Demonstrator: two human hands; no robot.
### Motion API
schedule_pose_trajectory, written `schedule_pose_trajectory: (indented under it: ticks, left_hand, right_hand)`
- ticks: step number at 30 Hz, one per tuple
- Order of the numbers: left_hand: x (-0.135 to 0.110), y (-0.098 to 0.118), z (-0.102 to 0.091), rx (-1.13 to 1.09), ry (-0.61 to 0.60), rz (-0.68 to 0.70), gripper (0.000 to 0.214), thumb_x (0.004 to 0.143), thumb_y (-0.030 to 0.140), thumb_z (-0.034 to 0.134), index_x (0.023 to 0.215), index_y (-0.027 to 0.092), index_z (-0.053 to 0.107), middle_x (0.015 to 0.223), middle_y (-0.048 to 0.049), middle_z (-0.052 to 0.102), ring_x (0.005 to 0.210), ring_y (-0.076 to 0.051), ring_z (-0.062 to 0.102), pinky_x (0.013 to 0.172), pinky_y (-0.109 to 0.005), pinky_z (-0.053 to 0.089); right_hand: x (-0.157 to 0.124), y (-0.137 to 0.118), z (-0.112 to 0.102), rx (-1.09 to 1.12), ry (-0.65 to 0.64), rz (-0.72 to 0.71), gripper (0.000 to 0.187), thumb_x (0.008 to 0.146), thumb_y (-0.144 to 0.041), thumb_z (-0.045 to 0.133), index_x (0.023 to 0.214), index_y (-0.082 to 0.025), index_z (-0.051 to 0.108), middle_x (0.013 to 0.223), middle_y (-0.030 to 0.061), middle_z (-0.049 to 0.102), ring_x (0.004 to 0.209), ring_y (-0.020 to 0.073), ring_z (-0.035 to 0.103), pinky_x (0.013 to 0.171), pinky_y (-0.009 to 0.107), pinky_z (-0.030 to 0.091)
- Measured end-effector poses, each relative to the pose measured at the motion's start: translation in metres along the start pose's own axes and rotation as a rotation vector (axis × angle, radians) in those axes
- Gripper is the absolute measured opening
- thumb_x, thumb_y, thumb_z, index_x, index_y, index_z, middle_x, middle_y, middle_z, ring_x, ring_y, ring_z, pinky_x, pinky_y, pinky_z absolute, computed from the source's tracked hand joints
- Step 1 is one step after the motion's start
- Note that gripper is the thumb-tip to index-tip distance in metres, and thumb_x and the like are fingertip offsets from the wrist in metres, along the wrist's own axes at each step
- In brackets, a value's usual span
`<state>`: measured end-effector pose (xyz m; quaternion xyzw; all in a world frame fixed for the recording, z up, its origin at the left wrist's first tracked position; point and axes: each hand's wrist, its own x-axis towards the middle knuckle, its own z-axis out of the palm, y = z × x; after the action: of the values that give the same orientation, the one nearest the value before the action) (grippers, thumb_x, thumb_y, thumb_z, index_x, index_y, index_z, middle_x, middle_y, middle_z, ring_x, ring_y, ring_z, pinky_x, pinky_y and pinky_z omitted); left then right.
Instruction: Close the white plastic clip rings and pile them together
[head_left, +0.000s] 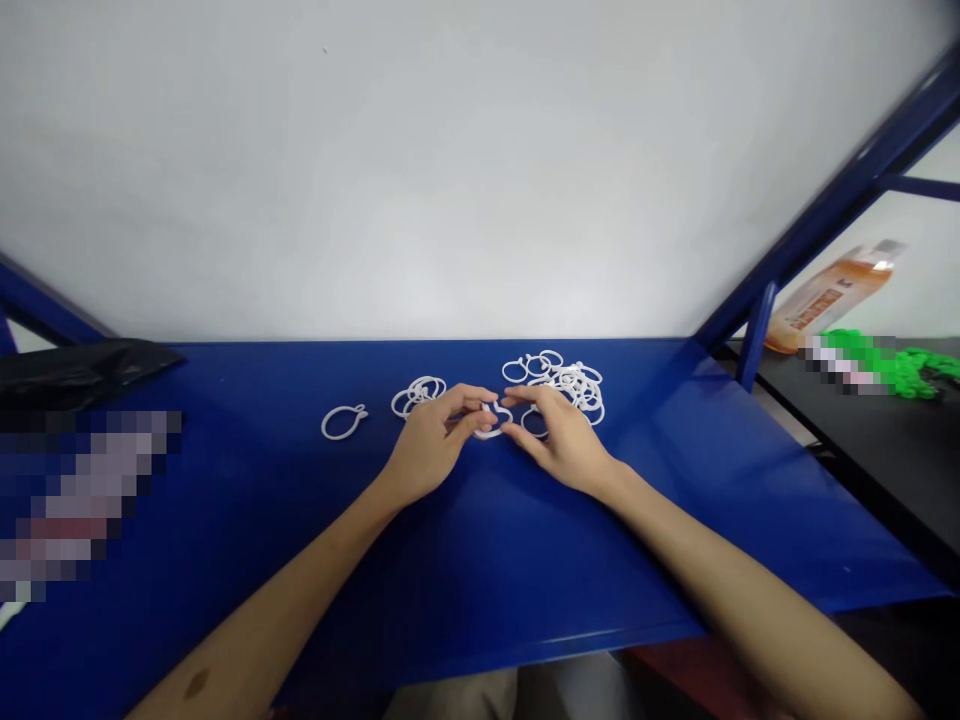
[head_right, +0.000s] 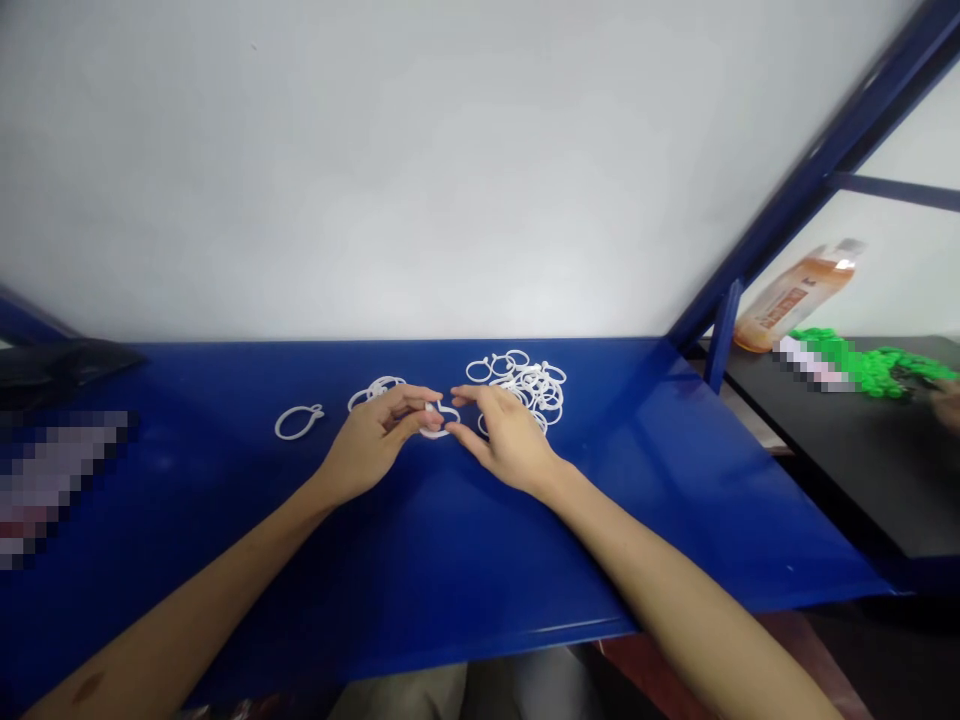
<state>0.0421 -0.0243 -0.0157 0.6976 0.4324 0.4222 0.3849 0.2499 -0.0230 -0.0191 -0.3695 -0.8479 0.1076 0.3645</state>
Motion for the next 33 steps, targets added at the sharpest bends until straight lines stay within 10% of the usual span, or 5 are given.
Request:
schedule_pose_trajectory:
  ticks: [11, 17, 26, 33]
  left_hand:
    - [-0.002, 0.001, 0.004, -0.049, -0.012, 0.002, 0.011, 0.084, 0.015, 0.057, 0.081, 0.021, 0.067, 0.076, 0.0032, 0.067, 0.061, -0.008, 0.063, 0.06, -0.021, 0.054]
    - [-0.001, -0.005, 0.001, -0.051, -0.014, -0.001, 0.027, 0.075, 0.012, 0.065, 0.1, 0.023, 0.065, 0.081, 0.0029, 0.067, 0.07, -0.012, 0.065, 0.065, -0.025, 0.053]
    - [0.007, -0.012, -0.02, 1.075, 0.065, 0.07, 0.052, 0.087, 0.051, 0.065, 0.124, 0.015, 0.059, 0.117, -0.0153, 0.064, 0.111, -0.036, 0.055, 0.092, -0.05, 0.045]
    - [0.005, -0.018, -0.024, 1.264, -0.009, -0.03, 0.028, 0.095, 0.021, 0.046, 0.118, 0.016, 0.063, 0.111, -0.0124, 0.065, 0.102, -0.031, 0.058, 0.083, -0.043, 0.043]
  right_hand:
    - [-0.002, -0.007, -0.002, 0.005, -0.152, -0.11, 0.02, 0.104, -0.02, 0.041, 0.106, -0.017, 0.06, 0.085, 0.0059, 0.064, 0.074, 0.0159, 0.058, 0.068, 0.028, 0.048]
    - [-0.004, -0.018, -0.005, -0.074, -0.159, -0.188, 0.024, 0.104, -0.02, 0.039, 0.103, -0.015, 0.062, 0.082, 0.006, 0.062, 0.071, 0.0152, 0.054, 0.064, 0.027, 0.046]
    - [0.002, 0.017, -0.024, -0.294, 0.108, -0.032, 0.032, 0.1, -0.017, 0.042, 0.124, -0.023, 0.063, 0.105, 0.0103, 0.065, 0.088, 0.0213, 0.062, 0.072, 0.034, 0.053]
    - [0.008, 0.043, -0.025, -0.299, 0.176, 0.134, 0.023, 0.1, -0.025, 0.047, 0.11, -0.019, 0.066, 0.097, 0.0089, 0.064, 0.073, 0.0179, 0.06, 0.068, 0.032, 0.051]
